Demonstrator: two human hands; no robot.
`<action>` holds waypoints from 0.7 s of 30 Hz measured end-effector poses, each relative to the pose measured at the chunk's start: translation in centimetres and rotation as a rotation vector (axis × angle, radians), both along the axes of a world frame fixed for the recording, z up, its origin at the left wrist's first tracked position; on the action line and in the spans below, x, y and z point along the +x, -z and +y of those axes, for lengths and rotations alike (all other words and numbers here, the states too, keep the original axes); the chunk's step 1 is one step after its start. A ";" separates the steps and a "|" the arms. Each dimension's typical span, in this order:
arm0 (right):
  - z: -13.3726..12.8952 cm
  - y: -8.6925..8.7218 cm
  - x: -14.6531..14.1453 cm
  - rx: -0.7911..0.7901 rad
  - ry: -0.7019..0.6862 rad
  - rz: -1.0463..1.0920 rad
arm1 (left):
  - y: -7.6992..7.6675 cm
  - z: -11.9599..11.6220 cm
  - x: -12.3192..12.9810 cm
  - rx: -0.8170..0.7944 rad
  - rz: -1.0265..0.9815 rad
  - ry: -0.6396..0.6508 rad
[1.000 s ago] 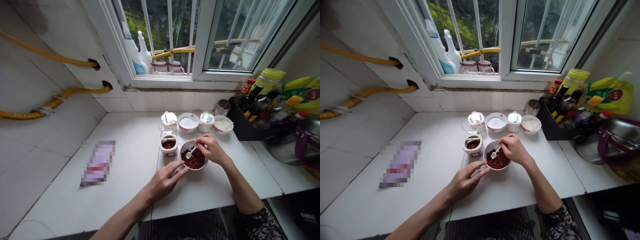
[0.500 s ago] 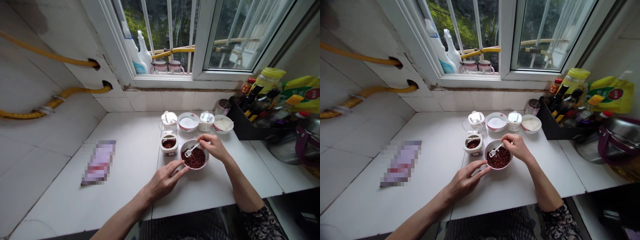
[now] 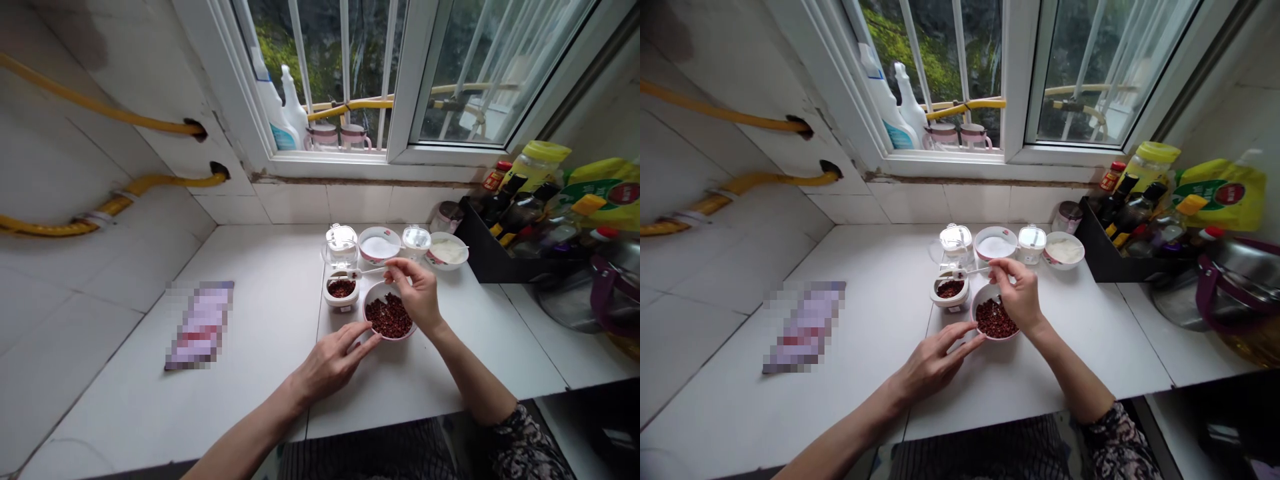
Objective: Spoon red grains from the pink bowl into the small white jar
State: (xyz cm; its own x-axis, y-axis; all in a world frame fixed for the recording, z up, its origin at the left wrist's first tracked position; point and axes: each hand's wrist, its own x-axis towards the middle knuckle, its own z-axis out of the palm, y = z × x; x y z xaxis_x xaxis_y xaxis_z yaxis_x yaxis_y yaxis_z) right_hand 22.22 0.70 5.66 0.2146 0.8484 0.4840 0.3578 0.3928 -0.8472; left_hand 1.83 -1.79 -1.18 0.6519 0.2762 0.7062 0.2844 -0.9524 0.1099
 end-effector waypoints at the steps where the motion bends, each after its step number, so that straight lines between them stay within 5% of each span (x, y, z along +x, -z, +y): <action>1: -0.2 0.1 -0.5 0.092 -0.004 -0.125 | -0.1 0.0 0.0 0.000 0.001 -0.004; 4: -0.6 0.4 -1.2 0.340 -0.091 -0.483 | -0.2 -0.1 0.1 0.004 -0.007 -0.003; 7: -0.9 0.2 -0.6 0.402 -0.124 -0.615 | -0.3 -0.1 0.1 0.007 -0.010 -0.004; 12: -1.2 -0.8 2.2 0.156 0.020 -0.454 | -0.2 0.0 0.0 0.001 0.004 -0.003; 21: -0.5 1.0 3.7 -0.085 -0.122 -0.632 | 0.1 0.0 -0.1 -0.022 0.001 0.007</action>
